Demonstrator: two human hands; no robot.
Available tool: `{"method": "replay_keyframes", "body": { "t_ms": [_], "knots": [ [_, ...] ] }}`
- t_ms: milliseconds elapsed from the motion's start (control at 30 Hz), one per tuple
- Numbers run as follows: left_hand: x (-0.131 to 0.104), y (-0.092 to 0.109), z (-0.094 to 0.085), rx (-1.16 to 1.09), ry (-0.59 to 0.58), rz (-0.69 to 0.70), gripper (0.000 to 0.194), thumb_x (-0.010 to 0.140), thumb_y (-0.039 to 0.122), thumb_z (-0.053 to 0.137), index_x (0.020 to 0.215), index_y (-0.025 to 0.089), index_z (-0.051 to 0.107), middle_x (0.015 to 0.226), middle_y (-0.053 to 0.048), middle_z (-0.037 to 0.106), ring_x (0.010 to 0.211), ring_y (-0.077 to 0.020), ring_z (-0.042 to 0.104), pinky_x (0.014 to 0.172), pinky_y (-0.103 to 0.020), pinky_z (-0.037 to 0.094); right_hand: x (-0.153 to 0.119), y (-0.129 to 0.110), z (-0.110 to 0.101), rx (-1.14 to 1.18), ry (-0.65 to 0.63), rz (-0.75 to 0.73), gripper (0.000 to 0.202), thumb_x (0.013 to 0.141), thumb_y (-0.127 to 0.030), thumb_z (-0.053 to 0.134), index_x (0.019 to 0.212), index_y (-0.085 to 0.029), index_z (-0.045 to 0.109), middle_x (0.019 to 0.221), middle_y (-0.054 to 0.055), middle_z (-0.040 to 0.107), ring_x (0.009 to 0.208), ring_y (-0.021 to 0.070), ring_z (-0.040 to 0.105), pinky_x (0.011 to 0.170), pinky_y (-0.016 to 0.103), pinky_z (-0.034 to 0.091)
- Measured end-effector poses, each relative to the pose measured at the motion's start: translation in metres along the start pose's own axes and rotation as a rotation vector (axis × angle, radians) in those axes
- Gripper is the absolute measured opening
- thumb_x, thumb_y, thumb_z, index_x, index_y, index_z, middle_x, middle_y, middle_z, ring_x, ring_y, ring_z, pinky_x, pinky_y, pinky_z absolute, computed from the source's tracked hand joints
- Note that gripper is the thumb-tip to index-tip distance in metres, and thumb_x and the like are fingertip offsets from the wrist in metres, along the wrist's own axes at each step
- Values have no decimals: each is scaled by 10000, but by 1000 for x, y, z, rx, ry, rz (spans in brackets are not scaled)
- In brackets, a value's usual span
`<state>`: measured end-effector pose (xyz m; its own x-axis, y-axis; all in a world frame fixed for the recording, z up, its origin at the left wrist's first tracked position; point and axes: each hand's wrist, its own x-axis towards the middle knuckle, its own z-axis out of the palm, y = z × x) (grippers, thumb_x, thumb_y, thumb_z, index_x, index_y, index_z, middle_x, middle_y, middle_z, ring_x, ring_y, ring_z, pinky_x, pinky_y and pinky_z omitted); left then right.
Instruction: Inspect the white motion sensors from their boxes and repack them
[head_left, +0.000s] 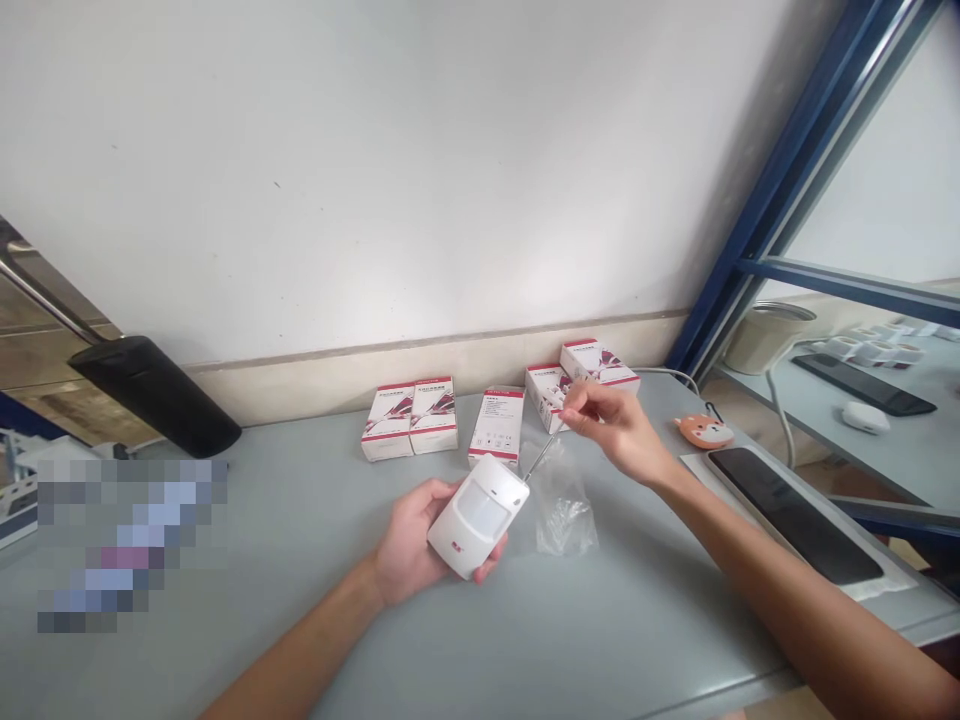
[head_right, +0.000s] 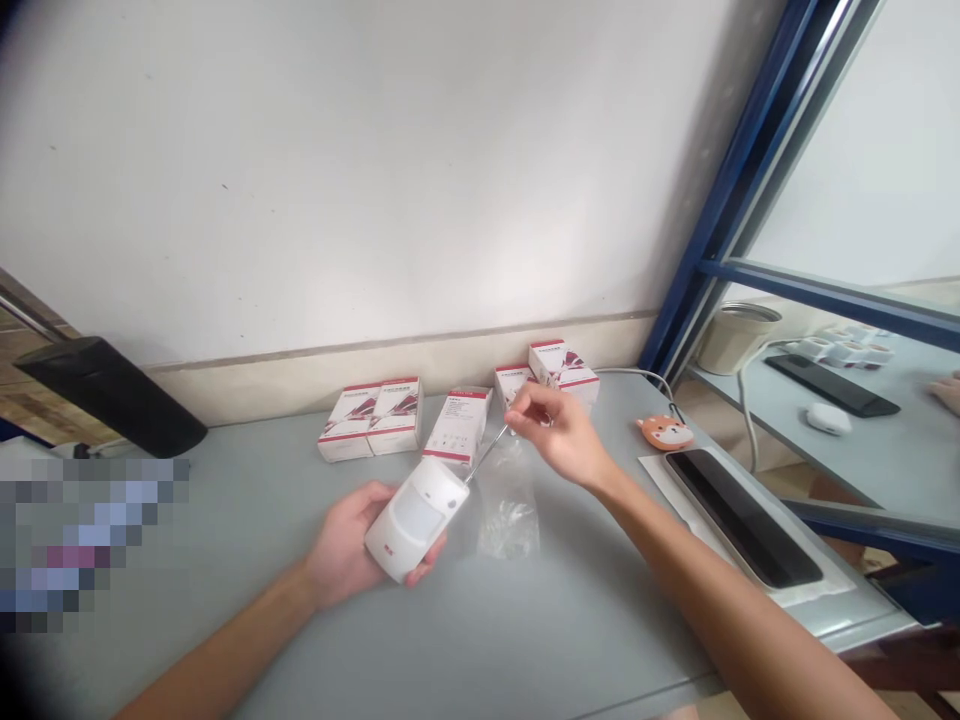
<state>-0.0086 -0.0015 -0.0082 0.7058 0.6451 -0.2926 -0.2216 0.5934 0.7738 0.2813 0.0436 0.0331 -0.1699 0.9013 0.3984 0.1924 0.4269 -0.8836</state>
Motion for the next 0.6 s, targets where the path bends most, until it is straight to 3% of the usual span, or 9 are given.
{"method": "replay_keyframes", "body": {
  "t_ms": [300, 433, 533, 600],
  "knots": [
    [-2, 1, 16, 43, -7, 107, 441, 935, 382, 345, 1103, 88, 628, 778, -149, 723, 604, -259, 640, 604, -357, 462, -25, -22, 35, -100, -238, -39, 250, 849, -159, 675, 639, -205, 548, 708, -16, 573, 668, 136, 478, 629, 296, 362],
    [-2, -1, 19, 72, -5, 124, 456, 949, 389, 339, 1069, 76, 648, 779, -157, 726, 611, -259, 639, 626, -367, 467, -27, -26, 34, -120, -285, -26, 271, 894, -179, 665, 655, -207, 540, 696, -20, 577, 664, 136, 495, 623, 289, 382],
    [-2, -1, 20, 41, 39, 157, 517, 951, 413, 342, 1052, 35, 680, 804, -181, 727, 663, -271, 652, 710, -391, 471, -22, -32, 19, -205, -370, -40, 96, 985, -307, 652, 945, -230, 693, 869, 13, 688, 785, 169, 591, 732, 308, 475],
    [-1, 1, 20, -12, 100, 200, 529, 944, 420, 359, 1040, 29, 702, 843, -190, 733, 695, -275, 655, 727, -389, 463, -20, -36, 3, -291, -424, -67, 391, 961, -411, 720, 1324, -287, 645, 1134, 58, 716, 973, 222, 637, 861, 352, 522]
  ]
}}
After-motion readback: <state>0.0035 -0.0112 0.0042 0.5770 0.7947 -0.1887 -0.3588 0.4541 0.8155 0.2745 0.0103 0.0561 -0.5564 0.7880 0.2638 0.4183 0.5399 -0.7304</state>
